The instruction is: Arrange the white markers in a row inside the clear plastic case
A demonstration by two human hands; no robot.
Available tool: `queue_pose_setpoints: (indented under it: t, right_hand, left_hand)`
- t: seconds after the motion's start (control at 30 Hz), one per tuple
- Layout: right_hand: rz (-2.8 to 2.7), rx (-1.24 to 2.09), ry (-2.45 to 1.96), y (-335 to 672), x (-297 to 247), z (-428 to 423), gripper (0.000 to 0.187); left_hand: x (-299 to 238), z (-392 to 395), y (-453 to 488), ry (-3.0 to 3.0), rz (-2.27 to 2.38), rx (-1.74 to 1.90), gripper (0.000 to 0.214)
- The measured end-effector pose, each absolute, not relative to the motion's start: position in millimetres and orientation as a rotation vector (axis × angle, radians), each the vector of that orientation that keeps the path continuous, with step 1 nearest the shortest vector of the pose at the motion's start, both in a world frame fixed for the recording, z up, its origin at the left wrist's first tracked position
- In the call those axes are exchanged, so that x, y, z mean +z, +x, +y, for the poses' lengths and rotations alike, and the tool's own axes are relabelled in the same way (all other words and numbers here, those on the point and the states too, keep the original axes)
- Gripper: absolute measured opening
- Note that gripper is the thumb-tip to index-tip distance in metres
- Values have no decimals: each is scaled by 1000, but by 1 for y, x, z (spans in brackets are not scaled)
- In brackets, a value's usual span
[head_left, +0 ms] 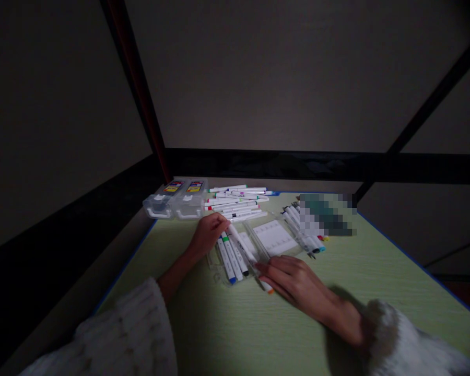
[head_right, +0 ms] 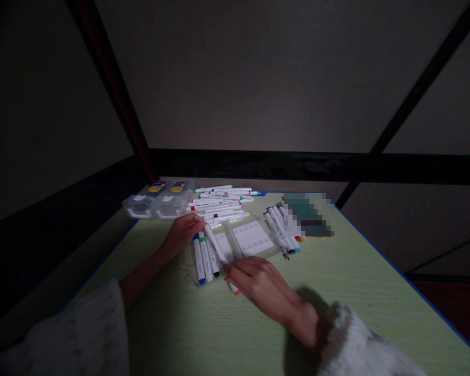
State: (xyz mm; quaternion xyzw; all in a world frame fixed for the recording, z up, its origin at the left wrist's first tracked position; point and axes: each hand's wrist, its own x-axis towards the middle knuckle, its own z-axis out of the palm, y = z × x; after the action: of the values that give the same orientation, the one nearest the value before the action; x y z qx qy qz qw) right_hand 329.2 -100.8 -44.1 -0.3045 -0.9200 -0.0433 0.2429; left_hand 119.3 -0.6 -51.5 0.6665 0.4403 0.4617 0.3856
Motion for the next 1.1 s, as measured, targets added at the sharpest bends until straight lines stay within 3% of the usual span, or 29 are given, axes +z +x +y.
queue_pose_setpoints:
  t: [0.27, 0.6, 1.1]
  right_hand:
    - [-2561, -149, -832, 326, -42, -101, 26]
    - [-2648, -123, -678, 331, -40, -105, 34]
    - [-2659, -198, -841, 328, -39, -99, 35]
  left_hand:
    - [-49, -8, 123, 1910, 1200, 1041, 8]
    - [-48, -9, 122, 2097, 1218, 939, 19]
    - [-46, -6, 121, 2003, 1287, 1066, 21]
